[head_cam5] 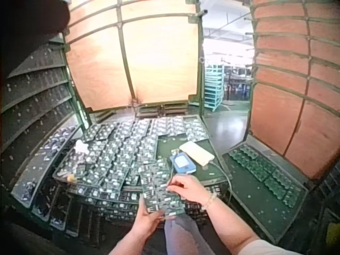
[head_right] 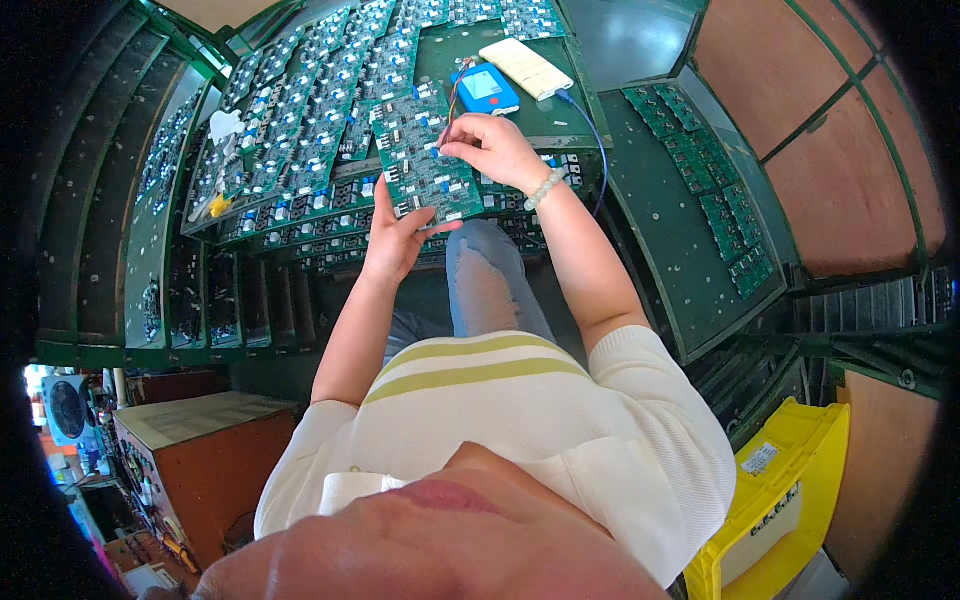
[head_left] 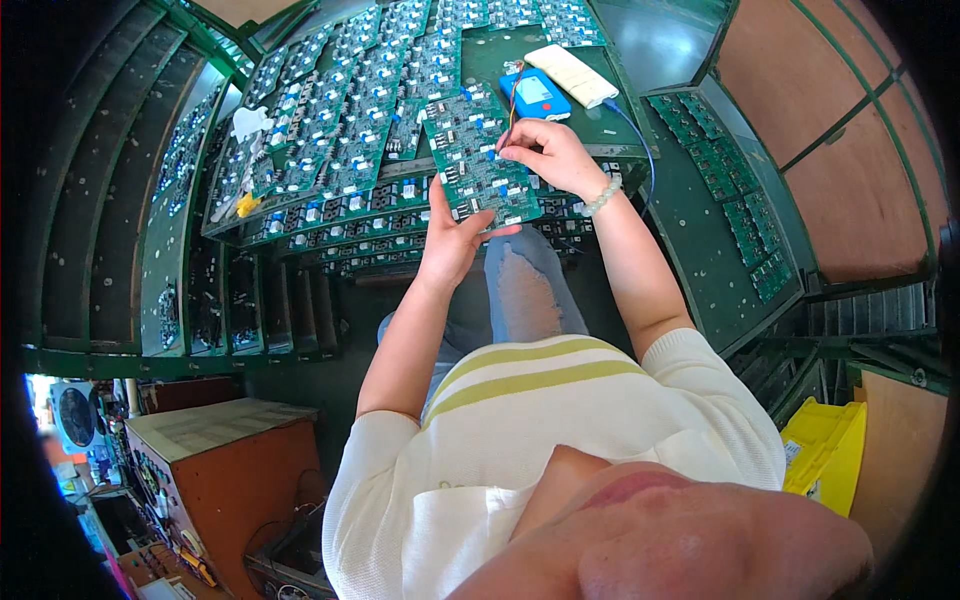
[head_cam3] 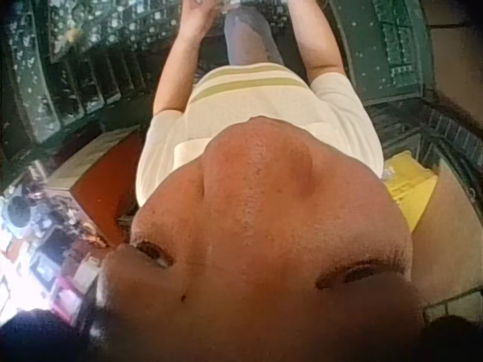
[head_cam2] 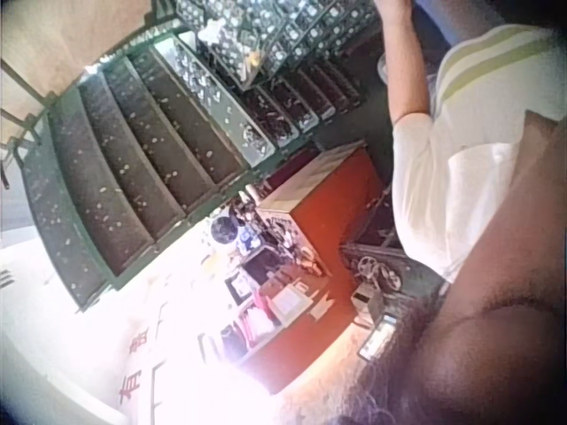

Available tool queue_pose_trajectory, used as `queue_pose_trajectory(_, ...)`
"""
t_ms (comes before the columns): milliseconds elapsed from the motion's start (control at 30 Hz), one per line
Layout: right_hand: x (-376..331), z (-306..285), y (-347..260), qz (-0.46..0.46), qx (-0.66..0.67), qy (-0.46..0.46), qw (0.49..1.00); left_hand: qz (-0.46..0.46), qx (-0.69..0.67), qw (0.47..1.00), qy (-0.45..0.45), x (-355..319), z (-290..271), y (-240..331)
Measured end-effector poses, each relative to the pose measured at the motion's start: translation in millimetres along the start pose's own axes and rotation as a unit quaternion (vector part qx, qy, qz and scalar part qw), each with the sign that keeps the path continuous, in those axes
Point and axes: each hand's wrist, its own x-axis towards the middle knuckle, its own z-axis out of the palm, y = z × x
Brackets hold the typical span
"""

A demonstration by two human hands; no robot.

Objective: Inspecting and organizing green printed circuit boards at an assembly station.

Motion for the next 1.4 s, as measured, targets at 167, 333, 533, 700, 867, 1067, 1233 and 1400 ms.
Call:
queue_pose_trajectory(167,-0.7,2.6,-2.9,-0.005,-0.017,0.010,1.000,0.000,-0.003,1.000,0.005,-0.4,-1.9,-0.4)
queue_pose_trajectory(333,-1.5,4.3,-3.5,0.000,-0.024,0.016,1.000,0.001,-0.008,1.000,-0.005,0.0,-6.2,-2.5)
queue_pose_trajectory(533,-3.3,7.3,-6.8,0.005,-0.040,0.017,0.999,0.002,-0.011,1.000,-0.004,-1.9,-10.5,-4.6)
queue_pose_trajectory(700,-3.1,7.4,-9.8,0.008,-0.052,0.018,0.998,0.004,-0.011,1.000,0.000,-3.9,-6.5,-1.1)
queue_pose_trajectory(867,-2.7,8.2,-9.3,0.012,-0.053,0.021,0.998,0.005,-0.010,1.000,0.007,-2.9,-8.4,-2.8)
queue_pose_trajectory(1067,-3.8,8.8,-10.4,0.008,-0.061,0.028,0.998,-0.003,-0.005,1.000,-0.011,-2.1,-8.8,-0.6)
queue_pose_trajectory(1233,-4.6,12.1,-9.3,-0.003,-0.050,0.033,0.998,-0.003,-0.009,1.000,-0.009,-4.8,-10.8,-0.2)
queue_pose_trajectory(1400,-5.5,12.5,-8.6,-0.020,-0.057,0.042,0.997,-0.009,-0.004,1.000,-0.006,-4.3,-8.7,0.9)
